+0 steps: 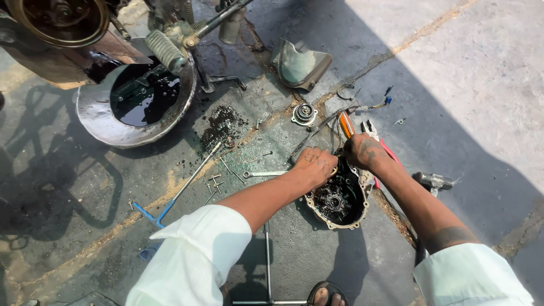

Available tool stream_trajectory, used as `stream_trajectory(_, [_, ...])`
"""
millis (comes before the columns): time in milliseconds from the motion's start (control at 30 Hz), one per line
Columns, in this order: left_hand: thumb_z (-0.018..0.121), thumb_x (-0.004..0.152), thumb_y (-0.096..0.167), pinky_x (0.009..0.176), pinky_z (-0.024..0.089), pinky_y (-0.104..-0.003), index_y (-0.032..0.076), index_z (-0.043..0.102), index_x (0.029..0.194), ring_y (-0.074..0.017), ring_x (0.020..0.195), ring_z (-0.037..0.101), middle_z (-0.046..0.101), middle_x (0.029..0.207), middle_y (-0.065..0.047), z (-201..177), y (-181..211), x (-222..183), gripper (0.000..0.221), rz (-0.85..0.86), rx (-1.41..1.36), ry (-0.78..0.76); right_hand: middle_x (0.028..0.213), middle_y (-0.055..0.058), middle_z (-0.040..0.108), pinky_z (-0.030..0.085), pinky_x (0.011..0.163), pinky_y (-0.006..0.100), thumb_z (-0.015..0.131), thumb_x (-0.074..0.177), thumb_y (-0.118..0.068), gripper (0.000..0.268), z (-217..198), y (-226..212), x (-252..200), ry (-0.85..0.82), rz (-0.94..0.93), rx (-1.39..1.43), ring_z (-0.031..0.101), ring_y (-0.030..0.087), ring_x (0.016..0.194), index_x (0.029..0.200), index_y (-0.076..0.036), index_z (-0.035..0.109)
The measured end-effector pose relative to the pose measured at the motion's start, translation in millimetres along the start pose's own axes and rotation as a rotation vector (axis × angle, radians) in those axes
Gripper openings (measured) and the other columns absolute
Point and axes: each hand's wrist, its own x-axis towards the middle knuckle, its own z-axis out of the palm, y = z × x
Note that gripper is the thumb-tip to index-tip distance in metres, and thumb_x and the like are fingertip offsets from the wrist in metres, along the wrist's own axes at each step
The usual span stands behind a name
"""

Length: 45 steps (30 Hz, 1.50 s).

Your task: Repairing and cleaning internal engine components of a motorcycle.

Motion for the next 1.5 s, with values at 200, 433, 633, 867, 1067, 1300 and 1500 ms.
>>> stream_trajectory(200, [0.056,0.09,0.018,0.087,0.05,-0.048,0.01,0.072,0.096,-0.0334,0.103,0.065,0.067,0.104,-0.017,34,5,18,0.019,-0.17,-0.042,-0.021,0.116,0.028,0.069,0.058,0.09,0.047,0.066,0.09,-0.024,0.027,42,18,44,0.069,0.153,-0.049,0.069,0.043,0.104,0.105,-0.001,0.071])
stream_trajectory(433, [0.048,0.097,0.021,0.108,0.04,-0.048,-0.001,0.056,0.115,-0.0349,0.118,0.056,0.059,0.121,-0.021,112,-8,19,0.03,-0.305,-0.305,-0.008,0.108,0.026,0.071,0.057,0.087,0.048,0.067,0.086,-0.022,0.02,69,34,41,0.206,0.182,0.118,0.07,0.042,0.097,0.095,-0.005,0.07])
stream_trajectory(633, [0.048,0.095,0.023,0.11,0.037,-0.049,-0.001,0.052,0.117,-0.0369,0.121,0.052,0.056,0.124,-0.023,107,-8,15,0.033,-0.364,-0.404,-0.015,0.095,0.028,0.069,0.056,0.078,0.05,0.074,0.082,-0.025,0.024,42,11,26,0.246,0.019,0.025,0.068,0.043,0.087,0.088,-0.002,0.07])
stream_trajectory(867, [0.045,0.099,0.023,0.113,0.036,-0.048,0.0,0.05,0.122,-0.0355,0.125,0.051,0.055,0.129,-0.022,95,-6,14,0.034,-0.371,-0.411,-0.088,0.076,0.019,0.07,0.06,0.067,0.044,0.068,0.089,-0.021,0.019,50,36,44,0.118,-0.209,-0.227,0.072,0.033,0.072,0.081,-0.004,0.072])
stream_trajectory(1067, [0.049,0.095,0.025,0.11,0.035,-0.048,-0.003,0.05,0.121,-0.0352,0.123,0.051,0.053,0.128,-0.023,112,-15,21,0.038,-0.369,-0.369,-0.105,0.073,0.012,0.071,0.059,0.061,0.042,0.069,0.083,-0.019,0.011,22,22,27,0.003,-0.232,-0.14,0.07,0.029,0.064,0.086,-0.009,0.073])
stream_trajectory(1300, [0.058,0.085,0.019,0.079,0.059,-0.044,0.015,0.075,0.089,-0.0332,0.086,0.074,0.072,0.088,-0.016,69,-2,18,0.018,-0.216,-0.105,-0.019,0.071,0.017,0.074,0.056,0.066,0.043,0.073,0.082,-0.032,0.024,17,31,44,-0.101,-0.29,-0.057,0.068,0.033,0.064,0.078,-0.009,0.077])
stream_trajectory(1500, [0.06,0.08,0.029,0.094,0.042,-0.062,0.022,0.075,0.078,-0.0332,0.09,0.066,0.072,0.094,-0.011,-26,-32,15,0.017,0.256,0.133,0.44,0.084,0.012,0.079,0.06,0.072,0.041,0.084,0.065,-0.023,0.026,-23,14,49,0.178,-0.354,-0.031,0.074,0.03,0.075,0.089,-0.012,0.081])
